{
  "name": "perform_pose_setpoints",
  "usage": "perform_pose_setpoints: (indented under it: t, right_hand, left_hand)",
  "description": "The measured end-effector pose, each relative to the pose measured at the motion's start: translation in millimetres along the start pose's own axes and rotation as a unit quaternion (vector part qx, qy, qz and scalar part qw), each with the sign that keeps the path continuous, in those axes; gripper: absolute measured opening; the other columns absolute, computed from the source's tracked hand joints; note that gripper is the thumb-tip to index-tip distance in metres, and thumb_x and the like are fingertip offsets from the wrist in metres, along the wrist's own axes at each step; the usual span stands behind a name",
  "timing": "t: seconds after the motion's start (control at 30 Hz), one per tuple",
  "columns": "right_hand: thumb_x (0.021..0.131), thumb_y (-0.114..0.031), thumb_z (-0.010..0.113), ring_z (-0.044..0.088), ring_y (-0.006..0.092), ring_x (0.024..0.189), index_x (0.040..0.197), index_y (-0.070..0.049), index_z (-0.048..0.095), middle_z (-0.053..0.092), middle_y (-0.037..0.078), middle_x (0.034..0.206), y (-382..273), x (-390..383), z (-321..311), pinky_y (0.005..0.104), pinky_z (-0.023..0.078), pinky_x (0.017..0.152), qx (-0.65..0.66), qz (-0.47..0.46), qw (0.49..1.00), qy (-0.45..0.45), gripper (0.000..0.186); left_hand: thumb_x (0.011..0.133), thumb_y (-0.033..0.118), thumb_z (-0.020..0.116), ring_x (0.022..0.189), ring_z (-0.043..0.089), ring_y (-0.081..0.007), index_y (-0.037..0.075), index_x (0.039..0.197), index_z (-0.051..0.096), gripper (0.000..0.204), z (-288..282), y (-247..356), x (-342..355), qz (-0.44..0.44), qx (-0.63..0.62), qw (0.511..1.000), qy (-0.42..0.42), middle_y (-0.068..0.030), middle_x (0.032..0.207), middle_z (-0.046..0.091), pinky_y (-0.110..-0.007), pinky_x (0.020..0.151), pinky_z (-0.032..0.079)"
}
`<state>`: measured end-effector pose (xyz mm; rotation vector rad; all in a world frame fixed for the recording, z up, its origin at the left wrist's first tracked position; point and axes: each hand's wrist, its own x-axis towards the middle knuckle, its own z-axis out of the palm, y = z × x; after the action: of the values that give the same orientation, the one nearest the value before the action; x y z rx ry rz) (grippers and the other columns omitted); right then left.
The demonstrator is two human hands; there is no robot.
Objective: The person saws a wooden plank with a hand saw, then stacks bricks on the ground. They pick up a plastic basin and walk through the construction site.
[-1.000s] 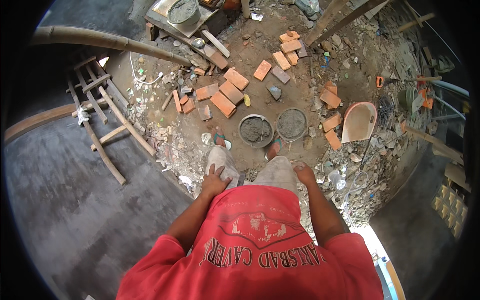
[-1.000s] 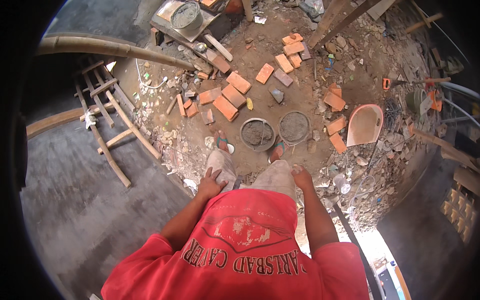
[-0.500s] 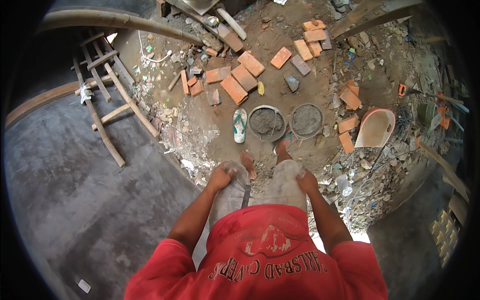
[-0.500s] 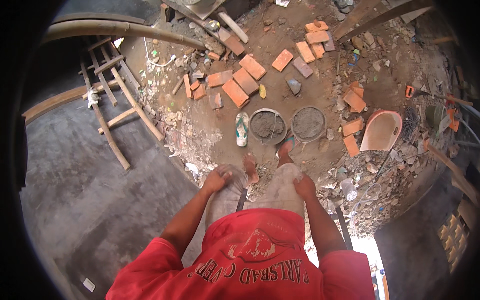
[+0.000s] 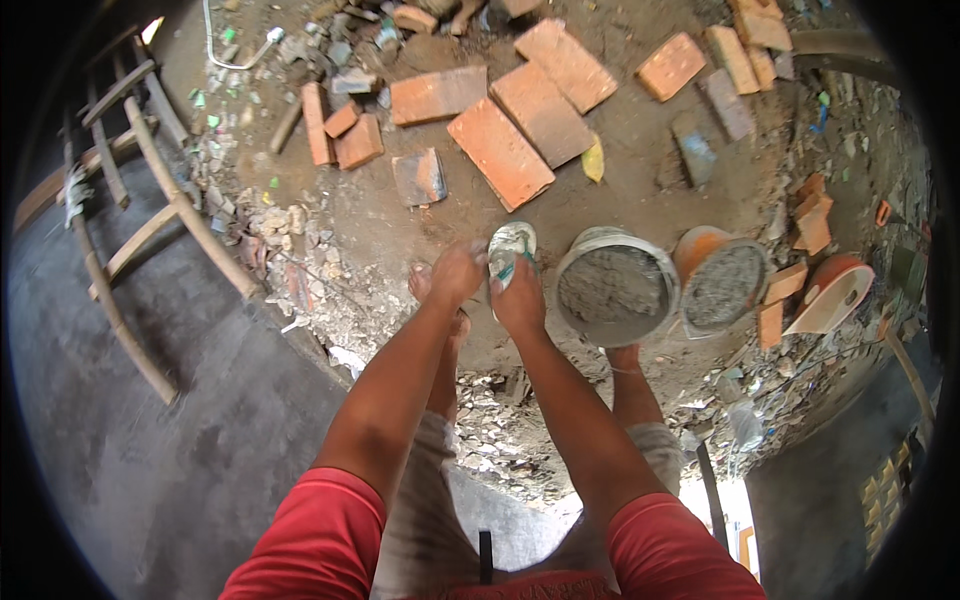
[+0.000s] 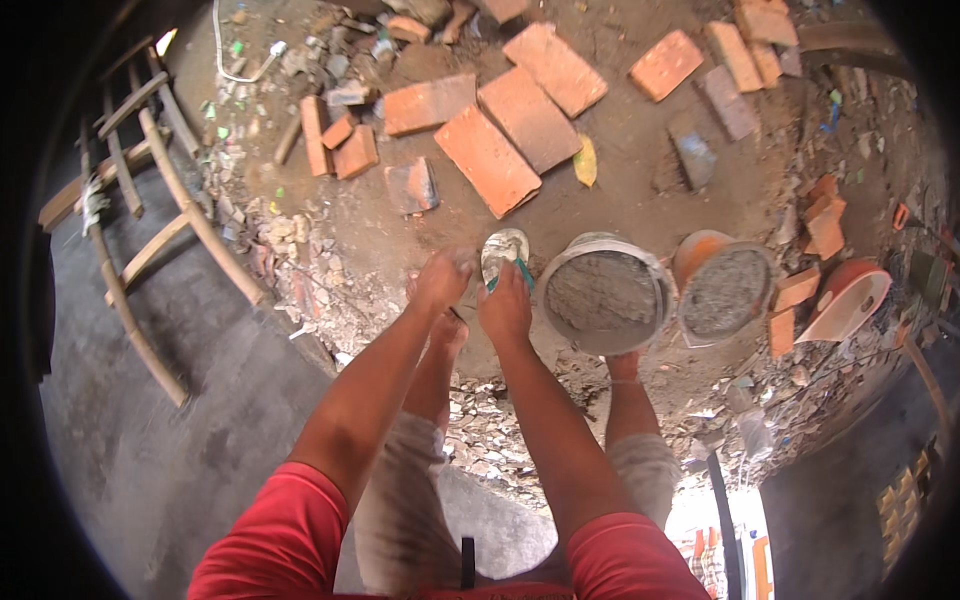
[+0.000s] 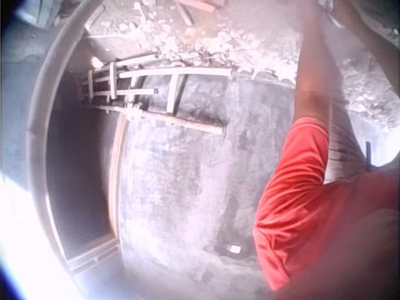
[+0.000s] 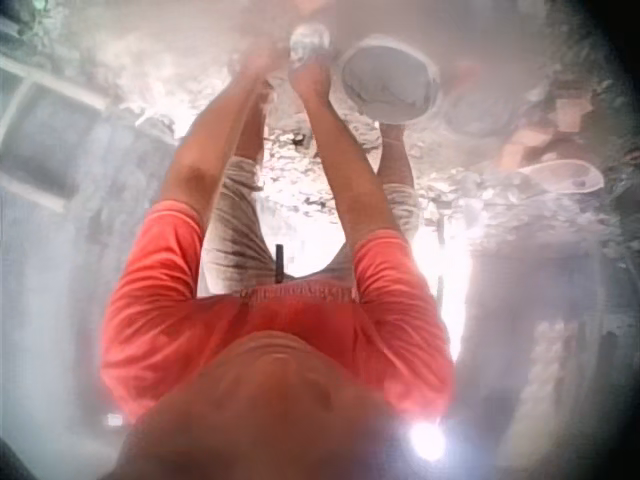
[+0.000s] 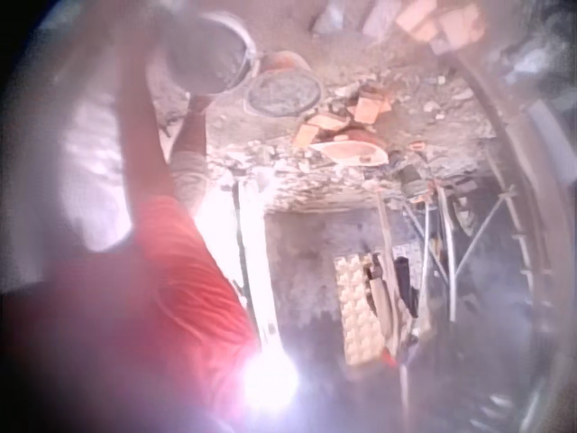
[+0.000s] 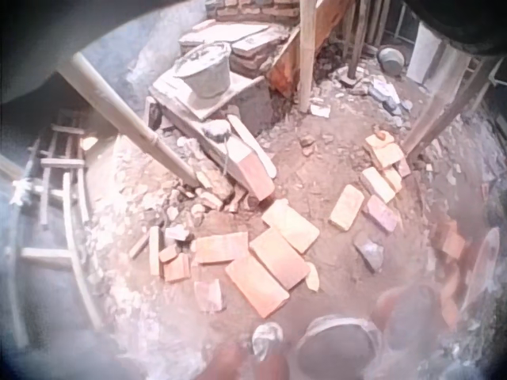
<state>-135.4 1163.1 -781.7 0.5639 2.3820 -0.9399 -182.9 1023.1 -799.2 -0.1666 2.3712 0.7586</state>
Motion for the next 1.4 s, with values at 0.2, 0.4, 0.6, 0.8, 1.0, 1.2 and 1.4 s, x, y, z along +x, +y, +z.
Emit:
perform_pose_setpoints:
  t: [0.2,0.4,0.6,0.8,1.0,1.2,1.4]
  right_hand:
    - [0.092,-0.026,0.069,0.063,0.0377,0.113,0.120,-0.007,0.063,0.069,0.016,0.114,50,63,82,0.0495,0.046,0.098,-0.065,0.183,0.981,0.018,0.034]
    - [0.096,-0.026,0.067,0.063,0.0330,0.114,0.115,-0.014,0.067,0.070,0.014,0.114,77,51,92,0.0489,0.044,0.098,-0.118,0.062,0.991,-0.003,0.022]
    - [0.091,-0.031,0.074,0.068,0.0334,0.101,0.106,-0.012,0.067,0.073,0.013,0.104,45,63,78,0.0468,0.046,0.092,0.041,0.132,0.990,-0.028,0.025]
    - [0.086,-0.032,0.078,0.068,0.0369,0.098,0.105,-0.007,0.066,0.072,0.013,0.098,43,66,85,0.0498,0.045,0.098,0.078,0.040,0.995,-0.046,0.034]
    - [0.091,-0.037,0.074,0.066,0.0444,0.098,0.107,-0.005,0.066,0.071,0.020,0.097,39,77,81,0.0522,0.048,0.095,0.041,-0.111,0.992,0.042,0.037]
    - [0.093,-0.042,0.068,0.064,0.0478,0.095,0.107,-0.006,0.064,0.070,0.024,0.099,20,75,92,0.0557,0.048,0.085,0.039,0.022,0.999,-0.004,0.039]
    - [0.098,-0.043,0.061,0.067,0.0344,0.102,0.101,-0.010,0.057,0.069,0.014,0.099,0,74,98,0.0480,0.047,0.089,-0.148,0.077,0.983,-0.076,0.034]
  left_hand:
    - [0.090,0.018,0.071,0.109,0.064,-0.0417,0.005,0.121,0.070,0.033,82,-16,69,0.017,-0.078,0.996,0.027,-0.0233,0.118,0.066,-0.046,0.097,0.051]
    - [0.094,0.018,0.070,0.110,0.066,-0.0389,0.002,0.119,0.070,0.030,80,-53,73,-0.045,-0.136,0.985,-0.100,-0.0233,0.116,0.068,-0.043,0.096,0.050]
    - [0.092,0.017,0.073,0.107,0.070,-0.0372,0.000,0.122,0.069,0.034,37,-69,71,-0.066,-0.212,0.958,-0.183,-0.0237,0.109,0.073,-0.041,0.093,0.052]
    - [0.087,0.011,0.077,0.107,0.069,-0.0399,0.000,0.122,0.069,0.038,23,-73,74,-0.007,-0.169,0.971,-0.169,-0.0247,0.111,0.072,-0.041,0.092,0.053]
    - [0.089,0.007,0.069,0.108,0.067,-0.0417,-0.001,0.120,0.068,0.032,19,-67,71,-0.014,-0.225,0.967,-0.115,-0.0239,0.113,0.070,-0.044,0.094,0.051]
    - [0.092,0.003,0.060,0.110,0.065,-0.0442,0.000,0.114,0.069,0.024,28,-39,46,-0.082,-0.189,0.975,0.082,-0.0256,0.109,0.070,-0.049,0.094,0.051]
    - [0.093,0.004,0.060,0.108,0.066,-0.0450,0.002,0.121,0.069,0.029,30,-11,35,-0.164,-0.177,0.968,0.074,-0.0274,0.109,0.071,-0.049,0.093,0.052]
